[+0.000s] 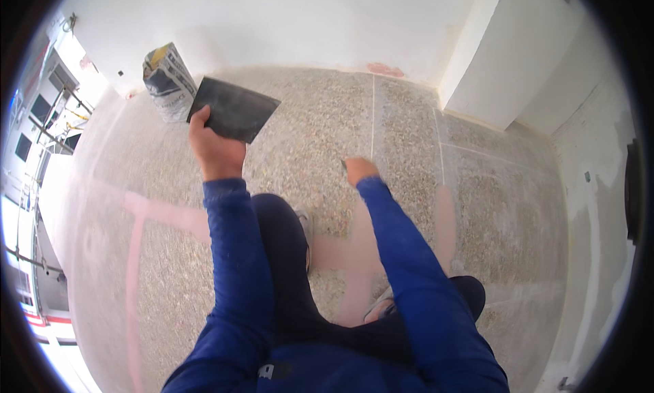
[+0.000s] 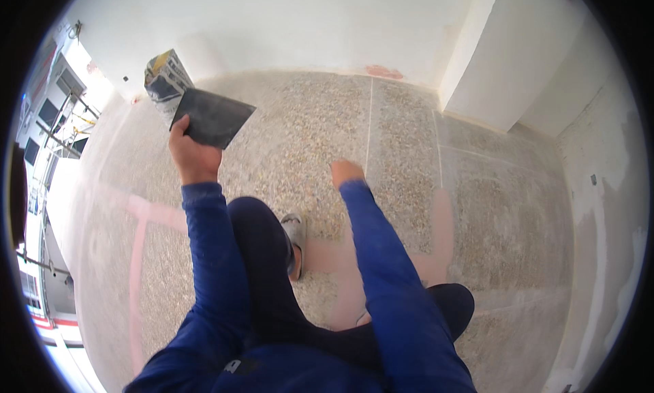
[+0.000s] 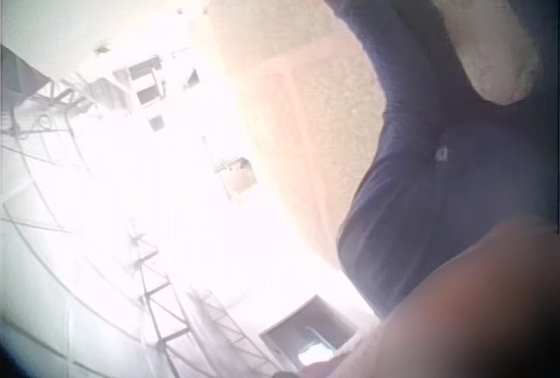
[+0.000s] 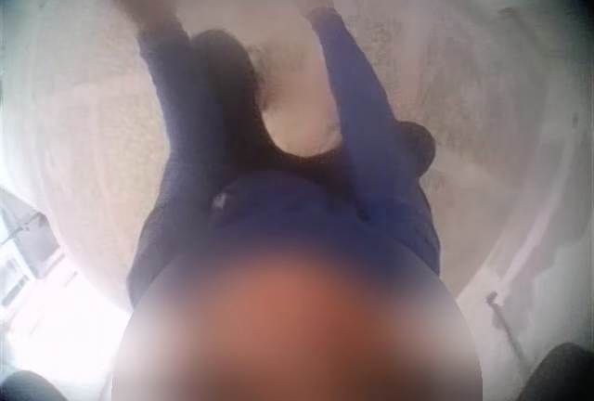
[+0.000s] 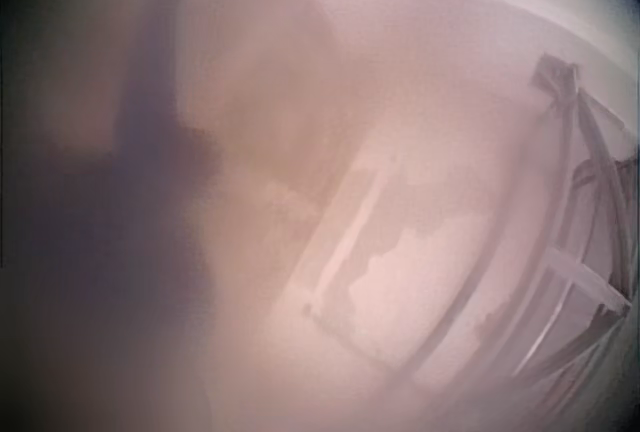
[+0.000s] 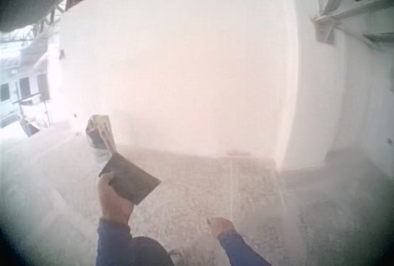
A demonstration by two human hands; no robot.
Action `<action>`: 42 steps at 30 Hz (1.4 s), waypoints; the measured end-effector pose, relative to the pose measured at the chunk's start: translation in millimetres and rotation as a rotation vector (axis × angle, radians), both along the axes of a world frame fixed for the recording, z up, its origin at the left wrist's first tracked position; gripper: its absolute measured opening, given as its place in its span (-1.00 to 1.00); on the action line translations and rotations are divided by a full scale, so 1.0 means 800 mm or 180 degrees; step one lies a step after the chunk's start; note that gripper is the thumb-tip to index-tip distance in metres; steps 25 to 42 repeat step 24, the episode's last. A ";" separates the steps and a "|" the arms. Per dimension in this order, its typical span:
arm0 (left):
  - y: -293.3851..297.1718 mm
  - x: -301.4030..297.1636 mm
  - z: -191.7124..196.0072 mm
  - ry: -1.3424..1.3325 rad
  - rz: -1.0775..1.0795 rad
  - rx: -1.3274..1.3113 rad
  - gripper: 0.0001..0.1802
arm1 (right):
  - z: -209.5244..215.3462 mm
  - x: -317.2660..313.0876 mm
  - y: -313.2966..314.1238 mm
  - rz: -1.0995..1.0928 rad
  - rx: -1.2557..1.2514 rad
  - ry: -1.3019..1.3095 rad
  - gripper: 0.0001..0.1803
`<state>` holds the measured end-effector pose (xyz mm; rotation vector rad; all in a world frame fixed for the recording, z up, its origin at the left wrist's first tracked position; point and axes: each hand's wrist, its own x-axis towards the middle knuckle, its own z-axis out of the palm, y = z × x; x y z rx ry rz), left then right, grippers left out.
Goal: The person kneels on a tiled floor and uses two sanding blocks to rub the grout lines and tile surfaces. They repeatedly move the blocks back and forth along the seams and occasionally inspect the blocks.
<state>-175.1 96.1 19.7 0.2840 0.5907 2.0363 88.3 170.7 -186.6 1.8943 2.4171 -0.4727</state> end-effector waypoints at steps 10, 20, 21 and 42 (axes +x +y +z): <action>-0.005 0.018 0.004 0.0229 -0.1207 0.1265 -0.15 | 0.102 0.284 -0.003 -0.0879 -0.0180 0.1594 -0.43; -0.010 0.055 0.008 0.0644 -0.1654 0.1056 -0.23 | 0.098 0.399 -0.084 -0.1668 0.0763 0.2566 -0.49; -0.009 0.052 0.005 0.0716 -0.1227 0.0464 -0.25 | 0.088 0.413 -0.079 -0.1704 0.0851 0.2574 -0.50; -0.005 0.059 -0.002 0.1213 -0.1632 0.0897 -0.22 | 0.071 0.489 -0.102 -0.1206 0.0802 0.3318 -0.53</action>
